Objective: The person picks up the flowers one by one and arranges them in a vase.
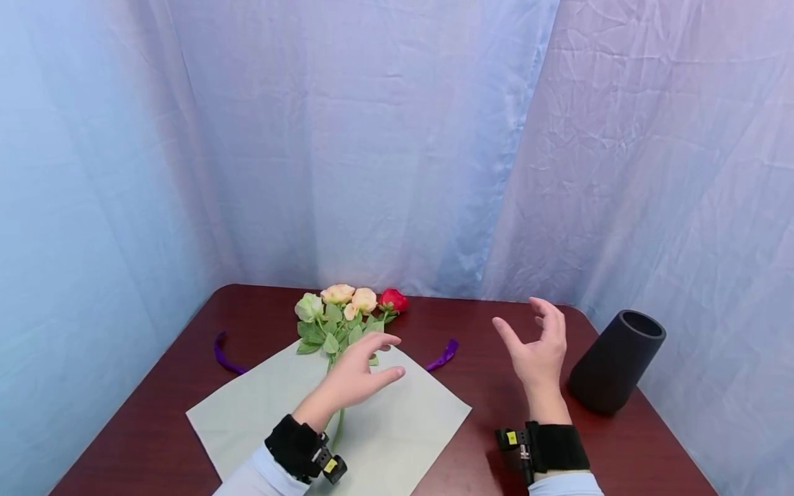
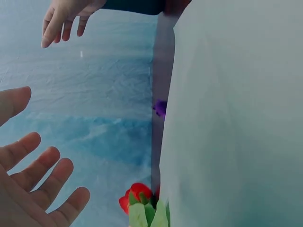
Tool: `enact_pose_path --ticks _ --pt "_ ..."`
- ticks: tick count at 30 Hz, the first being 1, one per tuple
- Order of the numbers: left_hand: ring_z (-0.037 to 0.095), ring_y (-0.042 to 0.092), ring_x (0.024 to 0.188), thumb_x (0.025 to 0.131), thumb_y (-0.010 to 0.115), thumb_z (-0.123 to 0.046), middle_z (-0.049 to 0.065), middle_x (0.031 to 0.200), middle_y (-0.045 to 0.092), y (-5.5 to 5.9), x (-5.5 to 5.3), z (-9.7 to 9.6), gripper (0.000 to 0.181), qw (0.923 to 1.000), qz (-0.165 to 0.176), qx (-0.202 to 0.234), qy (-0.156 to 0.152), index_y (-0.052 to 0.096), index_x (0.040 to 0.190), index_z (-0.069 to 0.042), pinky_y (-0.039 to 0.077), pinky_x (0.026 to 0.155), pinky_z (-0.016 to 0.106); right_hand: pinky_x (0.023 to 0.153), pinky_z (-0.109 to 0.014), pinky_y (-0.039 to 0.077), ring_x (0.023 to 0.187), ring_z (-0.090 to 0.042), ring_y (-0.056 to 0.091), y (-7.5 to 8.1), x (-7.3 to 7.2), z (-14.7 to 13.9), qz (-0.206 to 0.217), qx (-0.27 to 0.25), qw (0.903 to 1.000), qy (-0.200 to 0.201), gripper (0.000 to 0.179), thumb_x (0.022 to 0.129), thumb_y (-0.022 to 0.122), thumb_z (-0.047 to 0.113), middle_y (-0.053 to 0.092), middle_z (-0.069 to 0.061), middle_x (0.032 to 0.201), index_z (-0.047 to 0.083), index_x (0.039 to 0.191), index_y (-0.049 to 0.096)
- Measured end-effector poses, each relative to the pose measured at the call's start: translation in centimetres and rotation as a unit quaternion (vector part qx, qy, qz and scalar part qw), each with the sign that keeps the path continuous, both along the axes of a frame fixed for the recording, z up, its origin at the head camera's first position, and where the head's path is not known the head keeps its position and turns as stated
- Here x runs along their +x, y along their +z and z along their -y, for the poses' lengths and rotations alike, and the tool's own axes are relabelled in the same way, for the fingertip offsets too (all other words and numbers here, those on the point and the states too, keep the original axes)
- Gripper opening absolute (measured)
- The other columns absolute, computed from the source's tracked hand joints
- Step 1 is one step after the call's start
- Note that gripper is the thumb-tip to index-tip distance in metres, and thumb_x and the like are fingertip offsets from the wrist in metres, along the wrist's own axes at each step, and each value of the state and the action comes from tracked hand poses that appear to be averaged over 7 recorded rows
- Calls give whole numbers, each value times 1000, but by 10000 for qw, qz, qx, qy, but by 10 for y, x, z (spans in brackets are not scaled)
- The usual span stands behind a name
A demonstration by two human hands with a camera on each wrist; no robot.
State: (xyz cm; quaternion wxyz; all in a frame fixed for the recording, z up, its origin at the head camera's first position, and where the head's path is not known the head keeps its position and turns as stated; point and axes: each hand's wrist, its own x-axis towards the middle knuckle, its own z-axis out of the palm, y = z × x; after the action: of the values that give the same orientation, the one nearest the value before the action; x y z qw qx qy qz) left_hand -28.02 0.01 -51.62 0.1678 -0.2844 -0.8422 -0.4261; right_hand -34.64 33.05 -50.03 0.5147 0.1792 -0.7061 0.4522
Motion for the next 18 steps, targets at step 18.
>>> enact_pose_path --ticks 18 --pt "19 58 117 94 73 -34 -3 125 64 1 8 -26 44 9994 298 -140 -52 64 132 -14 49 95 41 92 -32 36 107 -34 50 -11 -6 -50 -750 -745 9791 -1738 65 72 94 27 56 -23 119 -2 121 61"
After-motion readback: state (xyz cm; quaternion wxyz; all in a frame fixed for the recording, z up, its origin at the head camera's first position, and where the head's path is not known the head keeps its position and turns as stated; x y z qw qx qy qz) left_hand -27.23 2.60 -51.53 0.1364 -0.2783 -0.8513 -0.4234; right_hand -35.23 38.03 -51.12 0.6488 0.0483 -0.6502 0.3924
